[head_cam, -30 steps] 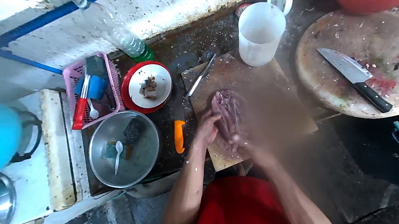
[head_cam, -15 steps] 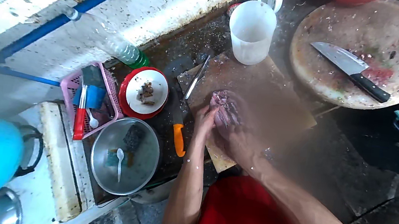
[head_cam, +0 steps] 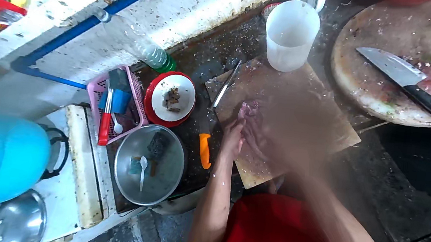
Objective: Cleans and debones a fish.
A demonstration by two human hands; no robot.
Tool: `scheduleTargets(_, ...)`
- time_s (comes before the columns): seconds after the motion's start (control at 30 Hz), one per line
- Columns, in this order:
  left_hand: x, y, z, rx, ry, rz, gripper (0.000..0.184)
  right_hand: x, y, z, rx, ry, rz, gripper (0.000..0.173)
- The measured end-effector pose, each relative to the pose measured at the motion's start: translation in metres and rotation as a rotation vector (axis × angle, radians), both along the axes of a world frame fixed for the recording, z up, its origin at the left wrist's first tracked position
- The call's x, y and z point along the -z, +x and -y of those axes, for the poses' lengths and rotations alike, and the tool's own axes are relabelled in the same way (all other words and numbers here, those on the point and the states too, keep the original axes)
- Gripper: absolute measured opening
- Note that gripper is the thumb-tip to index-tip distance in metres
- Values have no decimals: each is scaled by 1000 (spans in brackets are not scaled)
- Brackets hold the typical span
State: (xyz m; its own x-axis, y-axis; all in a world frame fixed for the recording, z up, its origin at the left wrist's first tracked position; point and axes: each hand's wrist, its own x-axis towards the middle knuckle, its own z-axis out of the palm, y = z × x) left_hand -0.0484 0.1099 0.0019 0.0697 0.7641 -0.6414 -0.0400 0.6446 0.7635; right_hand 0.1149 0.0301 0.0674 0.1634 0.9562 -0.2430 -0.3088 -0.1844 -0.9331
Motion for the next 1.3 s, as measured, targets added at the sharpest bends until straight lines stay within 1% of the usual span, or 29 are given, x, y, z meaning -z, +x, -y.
scheduleTargets(0.03,0,0,-2,-4,-5,19,34,3,7,-4,104,37,117,31)
scheduleTargets(0.07,0,-1,-2,12,6,32,36,15,13,-8,190,16,128,38)
scheduleTargets(0.13,4,-6,2,85,72,58,33,39,21,-9,252,-168,-47,41)
scheduleTargets(0.17,6,-8,0,141,125,66,31,40,24,-7,207,-203,-84,42)
scheduleTargets(0.23,9,-11,-5,249,224,64,32,31,22,7,-23,-144,-68,37)
scheduleTargets(0.3,11,-12,-3,305,288,30,33,27,15,22,-260,-87,-71,39)
scheduleTargets(0.37,13,-11,-5,333,332,11,32,28,9,24,-385,-90,-93,39)
scheduleTargets(0.5,10,-10,-6,369,352,-16,39,34,8,20,-468,-172,-103,40)
scheduleTargets(0.6,11,-12,-8,403,369,-50,36,38,9,14,-483,-183,-100,38)
scheduleTargets(0.67,10,-11,-9,424,377,-63,33,38,9,7,-475,-177,-59,36)
scheduleTargets(0.73,11,-11,-11,423,372,-66,33,34,9,2,-441,-125,-43,33)
scheduleTargets(0.83,14,-13,-13,440,330,-98,30,22,13,-3,-284,49,-123,31)
scheduleTargets(0.87,16,-15,-13,432,316,-102,33,14,16,-5,-222,68,-91,30)
scheduleTargets(0.9,17,-16,-12,412,305,-98,35,9,19,-7,-165,73,-7,30)
scheduleTargets(0.97,16,-14,-13,331,284,-101,34,16,25,-9,-50,60,211,38)
scheduleTargets(1.0,14,-11,-13,265,256,-89,33,29,27,-10,31,22,216,40)
scheduleTargets(1.07,10,-3,-10,92,153,-64,31,54,27,-10,179,-172,2,32)
scheduleTargets(1.1,9,1,-10,17,109,-52,31,58,28,-8,167,-225,-50,32)
scheduleTargets(1.13,7,5,-12,-37,85,-42,30,55,29,-4,67,-212,-69,31)
scheduleTargets(1.17,7,7,-13,-62,75,-31,28,50,28,1,-77,-171,-65,33)
scheduleTargets(1.23,6,8,-10,-58,83,-17,28,42,24,10,-341,-81,-118,43)
scheduleTargets(1.3,5,9,-9,-9,132,-3,26,41,20,10,-470,-55,-220,46)
